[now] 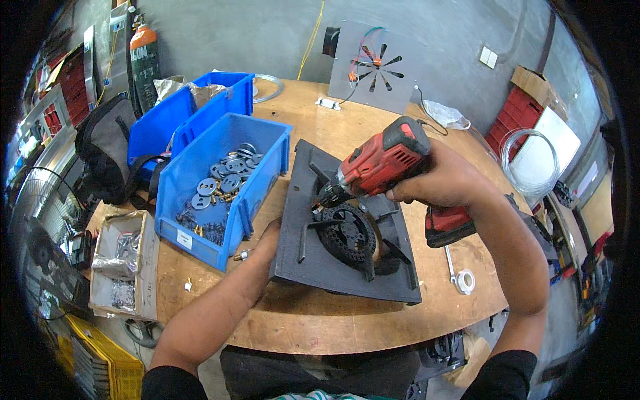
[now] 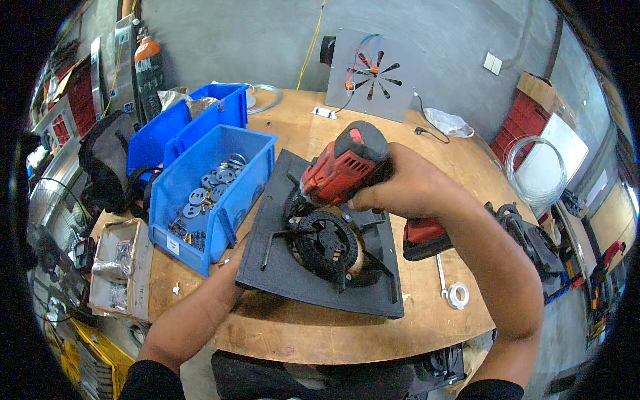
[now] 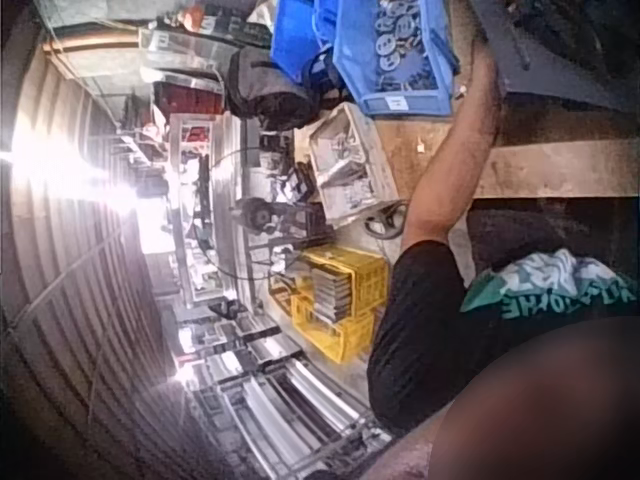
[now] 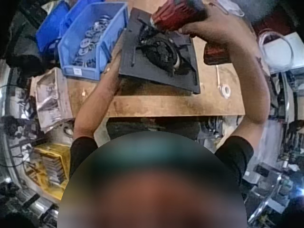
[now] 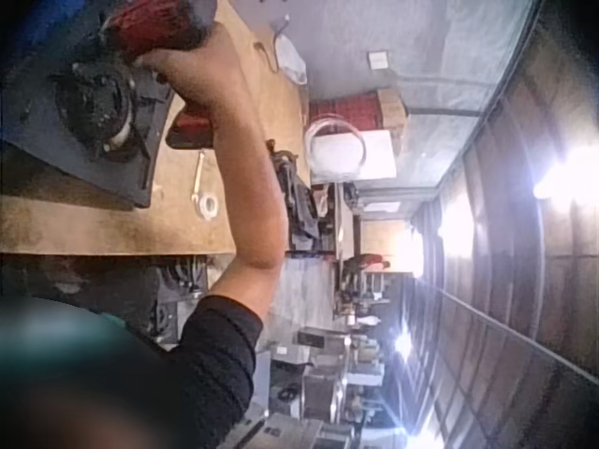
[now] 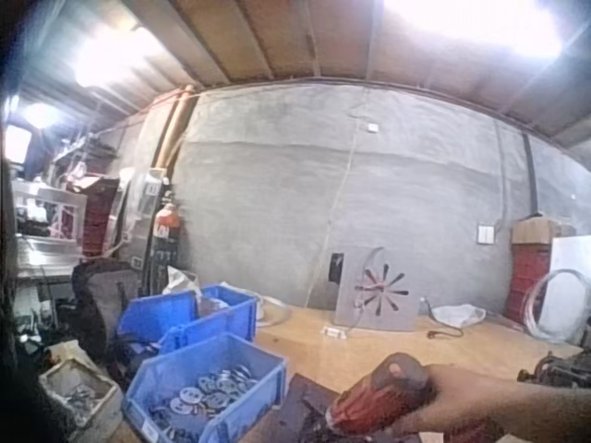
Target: The person assembles a gas burner onto a black stove pan at a workbench. They use a cordless drill to drive screws, pick fasteners from a blue bin, position the burner head under the pan, flip the pan over, and continue driving screws to secure the burner assembly.
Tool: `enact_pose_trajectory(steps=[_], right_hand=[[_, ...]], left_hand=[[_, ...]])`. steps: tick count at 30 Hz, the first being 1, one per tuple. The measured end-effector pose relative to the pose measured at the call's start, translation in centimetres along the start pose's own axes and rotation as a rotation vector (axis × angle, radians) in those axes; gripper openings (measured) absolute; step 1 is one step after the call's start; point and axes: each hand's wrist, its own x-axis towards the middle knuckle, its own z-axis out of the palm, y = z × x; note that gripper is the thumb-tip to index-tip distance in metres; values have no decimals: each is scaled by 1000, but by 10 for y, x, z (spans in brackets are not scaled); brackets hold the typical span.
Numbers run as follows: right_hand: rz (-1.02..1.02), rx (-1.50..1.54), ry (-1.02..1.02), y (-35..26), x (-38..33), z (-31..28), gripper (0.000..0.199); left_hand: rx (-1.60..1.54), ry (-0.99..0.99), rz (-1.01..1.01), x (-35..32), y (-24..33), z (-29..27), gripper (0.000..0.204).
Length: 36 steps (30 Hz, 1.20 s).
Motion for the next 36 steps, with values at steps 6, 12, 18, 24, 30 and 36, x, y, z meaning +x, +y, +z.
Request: enact_pose_trajectory(steps=[6,12,18,24,30,36], right_hand=[[16,-35,25,-1,2,0,51],[18,-39,52,-12,-9,0,50],[-11,-25,6,-13,-7,3,48],[-14,-43,31,-14,-9,4,49],[22,-105,27,-24,-9,3,48],[154,-134,2,-31,-2,-2,43]], left_hand=[[34,2,5,3,-1,-1,34],[50,-3,14,0,-1,-5,35],[59,-1,18,-1,-1,-10,36],[61,-6,29,-4,3,-11,37],[199,99,15,-3,7,-5,36],[185,66,-1,-4,11,-4,35]])
